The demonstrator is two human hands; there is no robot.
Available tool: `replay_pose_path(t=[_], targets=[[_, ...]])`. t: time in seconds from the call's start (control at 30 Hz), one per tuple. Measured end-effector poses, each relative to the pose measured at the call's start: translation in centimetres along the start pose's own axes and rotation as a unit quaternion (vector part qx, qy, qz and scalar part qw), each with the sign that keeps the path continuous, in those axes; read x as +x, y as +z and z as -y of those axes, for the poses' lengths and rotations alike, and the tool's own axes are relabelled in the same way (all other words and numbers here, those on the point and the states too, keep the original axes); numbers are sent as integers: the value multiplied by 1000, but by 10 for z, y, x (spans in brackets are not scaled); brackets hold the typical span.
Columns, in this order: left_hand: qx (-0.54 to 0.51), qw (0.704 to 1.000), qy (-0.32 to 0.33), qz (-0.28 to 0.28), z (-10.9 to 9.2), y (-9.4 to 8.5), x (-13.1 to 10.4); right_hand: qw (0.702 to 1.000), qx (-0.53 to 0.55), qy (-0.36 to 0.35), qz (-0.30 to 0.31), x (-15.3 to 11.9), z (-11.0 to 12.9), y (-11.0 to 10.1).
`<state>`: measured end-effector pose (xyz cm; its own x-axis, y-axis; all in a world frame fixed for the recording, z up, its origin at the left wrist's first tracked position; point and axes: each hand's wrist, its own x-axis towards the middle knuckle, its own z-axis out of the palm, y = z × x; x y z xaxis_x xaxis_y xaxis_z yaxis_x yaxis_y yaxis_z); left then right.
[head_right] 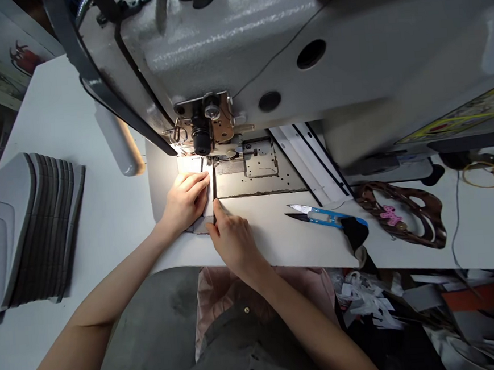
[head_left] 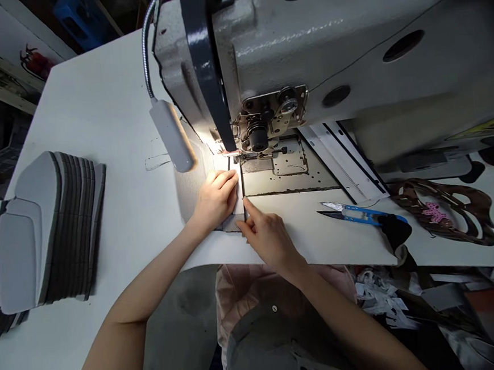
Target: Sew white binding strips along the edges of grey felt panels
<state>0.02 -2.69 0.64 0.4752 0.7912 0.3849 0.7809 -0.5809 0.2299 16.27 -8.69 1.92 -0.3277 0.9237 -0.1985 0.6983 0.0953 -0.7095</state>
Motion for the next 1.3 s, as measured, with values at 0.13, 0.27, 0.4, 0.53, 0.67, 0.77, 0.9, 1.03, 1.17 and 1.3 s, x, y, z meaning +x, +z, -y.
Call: replay_pose_path(t=[0.13, 0.27, 0.4, 0.53, 0.67, 0.77, 0.9, 1.03, 1.17, 1.3], targets=[[-10, 1000, -8, 2, 5, 3, 5, 1000, -5, -6, -20, 9, -2, -2], [-9, 1000, 4, -9, 0, 1, -1, 997, -50, 8, -63, 11, -5, -1], [-21, 999, 14, -31, -11, -3, -19, 988, -102, -49, -109, 3, -11, 2], [-54, 998, 21, -37, -13, -7, -32, 968, -143, -146, -149, -7, -19, 4], [-66, 997, 45, -20, -8, -11, -33, 962, -158, -173, -143, -11, -24, 3], [-69, 996, 49, -23, -7, -11, -33, 960, -169, -174, -143, -11, -25, 2], [-70, 994, 61, -50, -7, -9, -35, 953, -180, -184, -159, -11, -23, 4], [-60, 994, 83, -39, -6, -10, -36, 947, -200, -201, -153, -11, -22, 4], [-59, 991, 117, -36, -5, -15, -35, 944, -217, -215, -126, -10, -21, 0], [-58, 990, 119, -51, -1, -13, -33, 942, -228, -218, -115, -5, -20, -5]])
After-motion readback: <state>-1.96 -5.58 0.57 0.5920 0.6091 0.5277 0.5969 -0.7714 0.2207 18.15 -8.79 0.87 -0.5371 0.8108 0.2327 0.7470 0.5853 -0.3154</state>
